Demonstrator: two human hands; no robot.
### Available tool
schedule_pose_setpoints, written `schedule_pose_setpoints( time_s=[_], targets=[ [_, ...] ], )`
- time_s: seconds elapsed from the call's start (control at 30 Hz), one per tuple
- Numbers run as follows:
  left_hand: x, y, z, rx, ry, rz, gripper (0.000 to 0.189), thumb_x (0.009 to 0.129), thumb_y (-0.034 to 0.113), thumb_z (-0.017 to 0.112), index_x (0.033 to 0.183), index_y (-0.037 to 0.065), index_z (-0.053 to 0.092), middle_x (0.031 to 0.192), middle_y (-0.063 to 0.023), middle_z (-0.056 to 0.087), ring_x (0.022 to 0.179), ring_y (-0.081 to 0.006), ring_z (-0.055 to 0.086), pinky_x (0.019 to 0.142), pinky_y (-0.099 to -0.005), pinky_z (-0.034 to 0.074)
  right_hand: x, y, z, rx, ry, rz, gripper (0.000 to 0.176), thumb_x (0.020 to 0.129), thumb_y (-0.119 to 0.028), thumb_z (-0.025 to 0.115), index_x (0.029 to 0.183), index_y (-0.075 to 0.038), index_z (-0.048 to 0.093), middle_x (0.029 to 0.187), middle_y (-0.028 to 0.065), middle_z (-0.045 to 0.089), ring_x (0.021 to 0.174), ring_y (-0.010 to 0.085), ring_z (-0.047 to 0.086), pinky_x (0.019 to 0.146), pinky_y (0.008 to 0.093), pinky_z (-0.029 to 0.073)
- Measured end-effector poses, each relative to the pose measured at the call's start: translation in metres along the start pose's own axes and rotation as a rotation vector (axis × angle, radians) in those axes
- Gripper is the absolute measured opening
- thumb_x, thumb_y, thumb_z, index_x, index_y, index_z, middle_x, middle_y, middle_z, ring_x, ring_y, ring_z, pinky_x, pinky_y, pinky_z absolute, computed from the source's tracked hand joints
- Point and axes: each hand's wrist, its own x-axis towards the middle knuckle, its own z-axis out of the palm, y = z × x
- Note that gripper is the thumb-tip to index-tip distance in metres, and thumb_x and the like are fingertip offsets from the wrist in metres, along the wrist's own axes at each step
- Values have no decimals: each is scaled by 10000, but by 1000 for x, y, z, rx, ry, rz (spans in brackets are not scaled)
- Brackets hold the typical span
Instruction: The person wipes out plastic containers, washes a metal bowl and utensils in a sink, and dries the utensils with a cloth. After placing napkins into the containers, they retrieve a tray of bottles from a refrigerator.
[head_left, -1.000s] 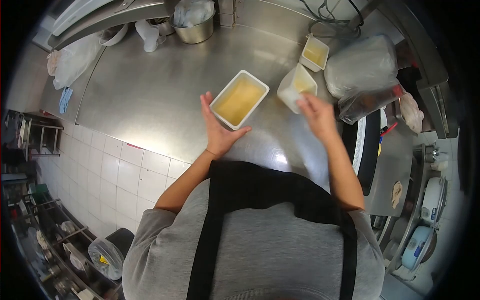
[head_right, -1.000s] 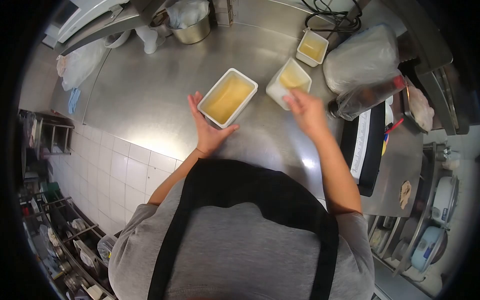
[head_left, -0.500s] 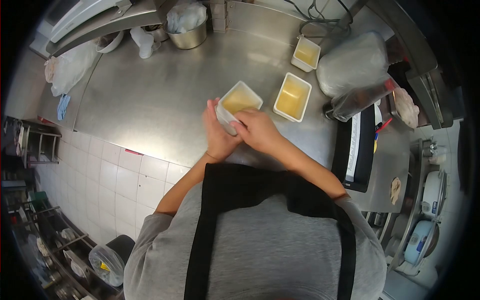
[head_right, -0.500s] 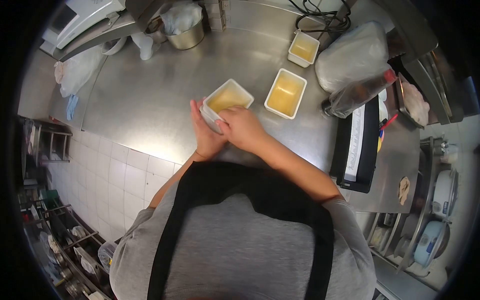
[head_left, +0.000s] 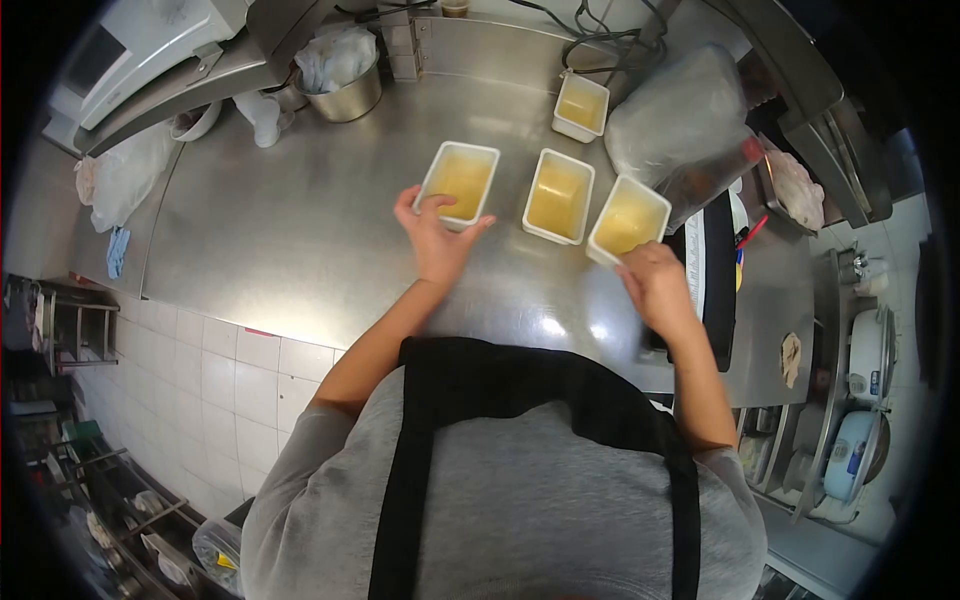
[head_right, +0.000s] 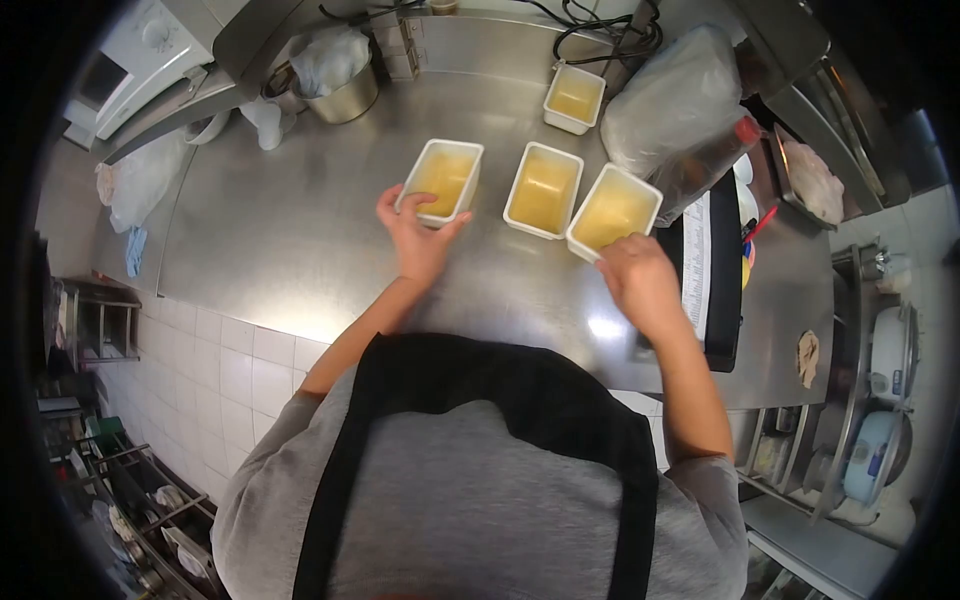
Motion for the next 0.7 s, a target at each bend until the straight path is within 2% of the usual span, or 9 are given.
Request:
schedule_pose_setpoints(
  time_s=[0.13, 0.2, 0.3, 0.5, 0.63, 0.7],
  targets=[
    [4, 11, 30, -81, -79, 59, 353, 603, 238, 839, 799, 69, 598, 1248, -204, 306, 1151, -381, 360, 943, -417, 365, -9, 14, 51, -23, 27, 9, 76, 739, -94, 635, 770, -30, 609, 763, 124, 596, 789, 305, 570, 802, 397, 455],
    [2, 11, 33, -129, -104, 92, 279, 636, 210, 814, 772, 74, 612, 1249, -202, 315, 1163, -380, 351, 956, -418, 351, -10, 21, 69, 5, 110, -10, 70, 739, -96, 632, 767, -34, 616, 766, 113, 601, 805, 287, 581, 873, 396, 453],
    [-2, 6, 22, -106, -139, 135, 214, 678, 171, 784, 773, 75, 619, 1262, -185, 319, 1186, -366, 346, 974, -411, 332, -5, 23, 76, 112, 96, -4, 107, 736, -80, 659, 812, -20, 613, 795, 117, 597, 821, 290, 582, 961, 428, 410],
    [-20, -17, -40, 4, -135, 164, 182, 682, 134, 765, 790, 83, 627, 1271, -195, 328, 1196, -382, 337, 982, -423, 314, 10, 5, 86, 210, -36, -144, 102, 743, -79, 652, 826, -29, 621, 824, 110, 607, 818, 286, 583, 972, 440, 401],
    [-36, -31, -73, 91, -108, 152, 173, 674, 121, 761, 781, 81, 632, 1286, -209, 320, 1210, -391, 322, 981, -430, 313, 14, -6, 90, 174, 44, -188, 127, 721, -86, 649, 839, -40, 636, 795, 80, 602, 812, 255, 589, 971, 416, 410],
    [-35, -34, -76, 106, -110, 162, 274, 666, 129, 774, 899, 94, 633, 1325, -203, 286, 1229, -387, 318, 994, -427, 314, 22, -11, 92, 166, 100, -230, 161, 716, -75, 652, 873, -41, 637, 816, 85, 601, 814, 267, 586, 970, 414, 410]
  ],
)
